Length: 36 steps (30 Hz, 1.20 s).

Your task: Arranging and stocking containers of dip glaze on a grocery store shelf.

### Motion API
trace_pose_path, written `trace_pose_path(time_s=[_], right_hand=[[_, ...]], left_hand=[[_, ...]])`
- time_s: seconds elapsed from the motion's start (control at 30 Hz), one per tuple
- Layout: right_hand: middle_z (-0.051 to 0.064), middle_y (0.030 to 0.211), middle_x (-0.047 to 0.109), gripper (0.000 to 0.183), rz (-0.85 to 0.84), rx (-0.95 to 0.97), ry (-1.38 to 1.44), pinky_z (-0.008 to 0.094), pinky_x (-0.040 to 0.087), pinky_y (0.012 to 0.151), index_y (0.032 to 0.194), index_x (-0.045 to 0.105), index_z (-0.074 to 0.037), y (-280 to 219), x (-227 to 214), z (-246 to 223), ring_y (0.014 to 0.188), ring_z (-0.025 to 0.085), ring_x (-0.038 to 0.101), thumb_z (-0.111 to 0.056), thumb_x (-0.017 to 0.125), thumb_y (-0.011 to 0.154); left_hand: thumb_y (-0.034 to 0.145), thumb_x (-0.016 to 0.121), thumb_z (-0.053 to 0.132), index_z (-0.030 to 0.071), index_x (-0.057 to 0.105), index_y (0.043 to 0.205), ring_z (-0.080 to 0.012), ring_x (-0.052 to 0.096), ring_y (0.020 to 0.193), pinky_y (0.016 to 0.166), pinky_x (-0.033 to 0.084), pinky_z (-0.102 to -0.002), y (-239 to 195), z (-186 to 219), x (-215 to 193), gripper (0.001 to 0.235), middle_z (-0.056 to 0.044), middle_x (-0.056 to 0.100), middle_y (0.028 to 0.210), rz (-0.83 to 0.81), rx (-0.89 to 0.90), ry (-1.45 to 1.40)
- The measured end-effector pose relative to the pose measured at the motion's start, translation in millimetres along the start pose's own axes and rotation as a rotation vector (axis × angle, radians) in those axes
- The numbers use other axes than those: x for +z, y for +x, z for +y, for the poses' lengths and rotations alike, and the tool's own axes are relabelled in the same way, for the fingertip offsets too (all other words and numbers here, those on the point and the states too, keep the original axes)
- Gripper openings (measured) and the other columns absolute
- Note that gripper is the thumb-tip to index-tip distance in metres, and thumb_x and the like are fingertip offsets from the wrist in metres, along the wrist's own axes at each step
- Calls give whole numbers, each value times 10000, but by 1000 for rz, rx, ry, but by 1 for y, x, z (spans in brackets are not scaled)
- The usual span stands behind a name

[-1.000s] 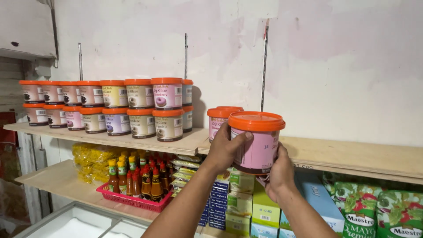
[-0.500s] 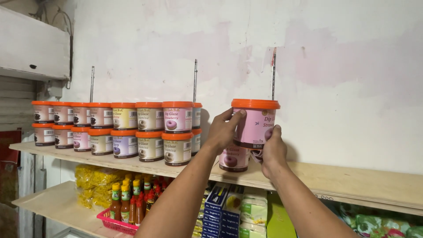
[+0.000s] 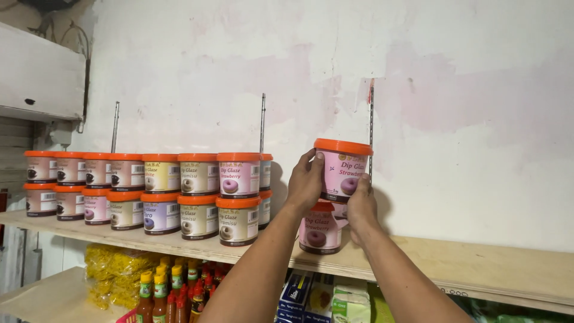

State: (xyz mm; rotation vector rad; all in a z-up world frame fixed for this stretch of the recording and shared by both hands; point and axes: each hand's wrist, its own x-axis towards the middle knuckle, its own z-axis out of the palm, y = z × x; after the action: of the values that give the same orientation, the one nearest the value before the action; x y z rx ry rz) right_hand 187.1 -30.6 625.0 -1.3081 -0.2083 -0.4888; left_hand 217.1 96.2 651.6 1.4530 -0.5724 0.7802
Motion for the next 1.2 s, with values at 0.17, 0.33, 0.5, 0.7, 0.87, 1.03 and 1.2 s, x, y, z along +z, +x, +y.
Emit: trace_pose_path(time_s=[0.17, 0.33, 0.5, 0.7, 0.87, 1.03, 1.2], right_hand=[[165, 1057, 676, 469, -231, -115, -80, 378, 522, 787, 1153, 628, -16, 25, -7, 24, 874, 205, 629, -344, 325, 1010], [150, 1295, 654, 431, -249, -99, -207, 421, 509, 966, 1278, 593, -55, 6, -10, 6, 1127, 230, 659, -319, 463, 963], [131, 1413, 606, 747, -250, -153, -238, 342, 604, 970, 1497, 501, -94, 12, -11, 12, 1225, 211, 670, -419, 703, 856], [128, 1427, 625, 873, -208, -140, -263, 315, 576, 972, 1537, 446, -96, 18, -13, 27, 1236, 189, 664, -452, 760, 804], [120, 1300, 687, 701, -144, -182, -381, 292, 550, 929, 1419, 562, -32, 35, -26, 34, 1121, 169, 696, -397, 763, 856], [182, 1021, 796, 441, 119, -182, -421, 368, 580, 798, 1172, 798, 35, 11, -25, 17, 859, 229, 723, -290, 668, 905], [113, 1093, 797, 587, -222, -211, -603, 289, 570, 853, 1344, 651, -40, 17, -25, 29, 930, 157, 753, -280, 759, 820]], left_hand=[[855, 722, 384, 38, 376, 1490, -221, 687, 1094, 935, 562, -353, -6, 0, -1, 802, -175, 666, 1286, -116, 115, 40], [795, 789, 380, 24, 443, 1379, -206, 734, 900, 785, 626, -346, -9, 5, -9, 766, -163, 742, 1111, -144, -8, -1], [833, 763, 446, 6, 542, 1310, -191, 757, 859, 781, 636, -343, 5, -7, -19, 686, -125, 767, 1036, -108, -96, 46], [840, 693, 509, 37, 365, 1428, -261, 721, 1072, 936, 590, -405, 23, -31, -25, 822, -184, 700, 1220, -227, -103, 27], [862, 639, 576, 55, 344, 1494, -274, 652, 1200, 1031, 513, -423, 30, -46, -27, 871, -189, 651, 1323, -244, -114, 42], [879, 631, 573, 39, 331, 1502, -272, 656, 1220, 1052, 509, -412, 31, -58, -25, 873, -191, 655, 1316, -205, -106, 12], [861, 667, 526, 39, 311, 1510, -279, 680, 1145, 972, 562, -408, 32, -68, -28, 886, -214, 650, 1289, -219, -40, -75]])
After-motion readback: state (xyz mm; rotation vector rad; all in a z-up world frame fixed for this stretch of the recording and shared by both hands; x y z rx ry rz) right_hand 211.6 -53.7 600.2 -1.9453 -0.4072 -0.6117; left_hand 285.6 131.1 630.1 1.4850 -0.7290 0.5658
